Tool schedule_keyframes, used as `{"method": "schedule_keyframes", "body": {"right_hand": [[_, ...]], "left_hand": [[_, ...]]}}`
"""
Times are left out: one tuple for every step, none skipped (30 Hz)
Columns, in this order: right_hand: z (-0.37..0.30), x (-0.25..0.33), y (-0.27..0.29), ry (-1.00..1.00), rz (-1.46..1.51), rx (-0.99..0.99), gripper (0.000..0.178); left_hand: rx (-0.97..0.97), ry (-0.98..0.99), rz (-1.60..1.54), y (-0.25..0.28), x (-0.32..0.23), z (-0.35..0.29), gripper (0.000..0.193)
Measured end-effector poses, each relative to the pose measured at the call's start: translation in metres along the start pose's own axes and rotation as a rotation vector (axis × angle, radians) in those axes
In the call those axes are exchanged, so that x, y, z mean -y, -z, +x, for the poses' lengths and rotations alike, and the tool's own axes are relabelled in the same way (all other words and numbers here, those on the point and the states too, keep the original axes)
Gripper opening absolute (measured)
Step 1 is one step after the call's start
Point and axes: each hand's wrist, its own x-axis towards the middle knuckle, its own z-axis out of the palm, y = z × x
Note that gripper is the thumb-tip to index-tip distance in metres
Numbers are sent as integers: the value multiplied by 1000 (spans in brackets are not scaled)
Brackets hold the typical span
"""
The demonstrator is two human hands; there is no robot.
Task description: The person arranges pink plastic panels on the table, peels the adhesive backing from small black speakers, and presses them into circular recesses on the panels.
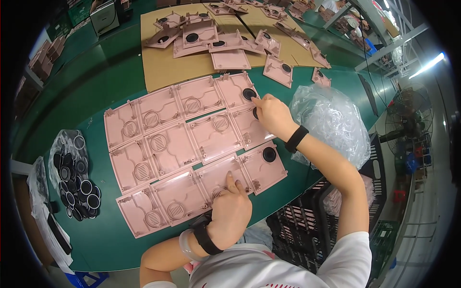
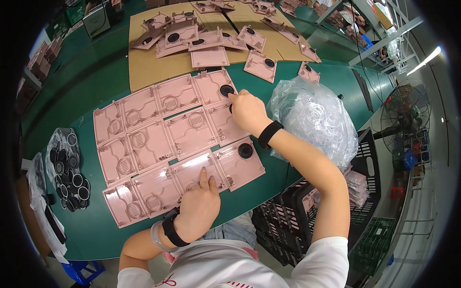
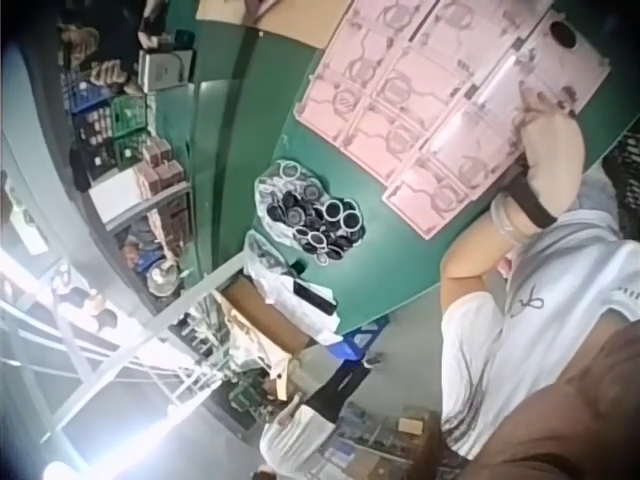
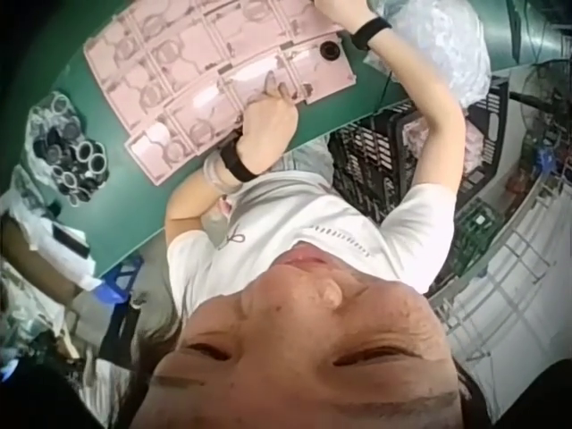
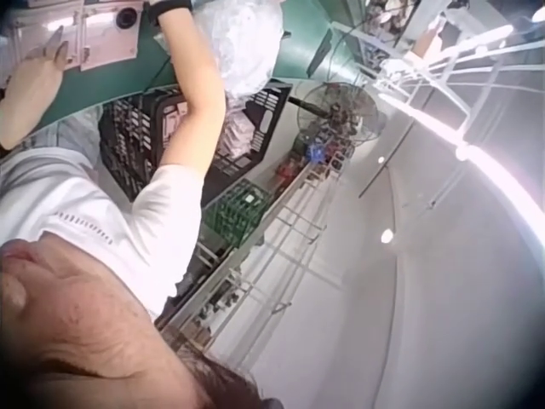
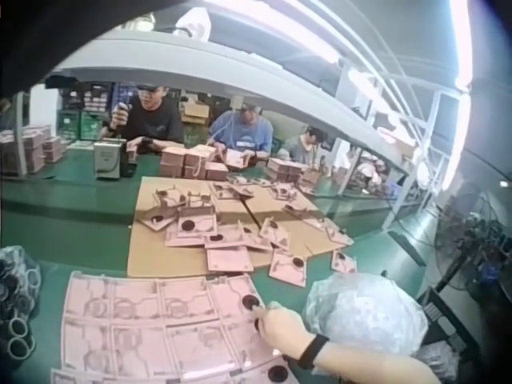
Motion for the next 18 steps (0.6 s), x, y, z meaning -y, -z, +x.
{"method": "schedule_keyframes", "body": {"right_hand": [[1,1,-1,-2,-15,13,25],[1,2,-1,-3,-15,14,25],[3,2,-3,0,-21,15,25],[4,2,-4,3,-28,14,26],[4,2,-4,4,-34,12,26],[4,1,-4,0,-35,6,26],[4,-4,-5,26,-44,9,26],[4,-8,-5,52,-54,10,25],[8,-7,-3,86,-58,4,25],[10,-7,0,86,-60,-21,25],[11,-8,5,52,-53,6,26],[11,-6,7,21,-43,35,27],[13,-5,9,-7,-31,63,28],[13,-5,6,0,-26,42,28],[15,-5,3,-34,-31,64,28],[18,-5,1,-62,-34,87,29],[24,5,0,-72,-34,133,27],[27,6,2,-83,-45,182,26]], "left_hand": [[1,-1,0,0,1,0,42],[-5,0,-1,0,1,0,41],[-10,1,-3,0,1,-1,41],[-17,1,-3,0,1,-1,41],[-19,-3,0,1,1,-1,41],[-14,5,-21,1,0,-2,41],[-16,9,-40,0,0,0,41],[-20,11,-57,-1,-1,2,40],[-34,9,-39,-2,0,2,40],[-54,-2,-27,-3,-1,2,40],[-75,-12,-14,-4,-2,3,40],[-94,-19,0,-6,-2,3,40],[-110,-15,22,-5,-1,4,40],[-109,-26,5,-5,-1,4,38],[-108,-32,-12,-4,-2,4,37],[-108,-31,-28,-5,-2,5,35],[-111,14,2,-8,1,1,35],[-126,1,-25,-15,-1,2,34]]}}
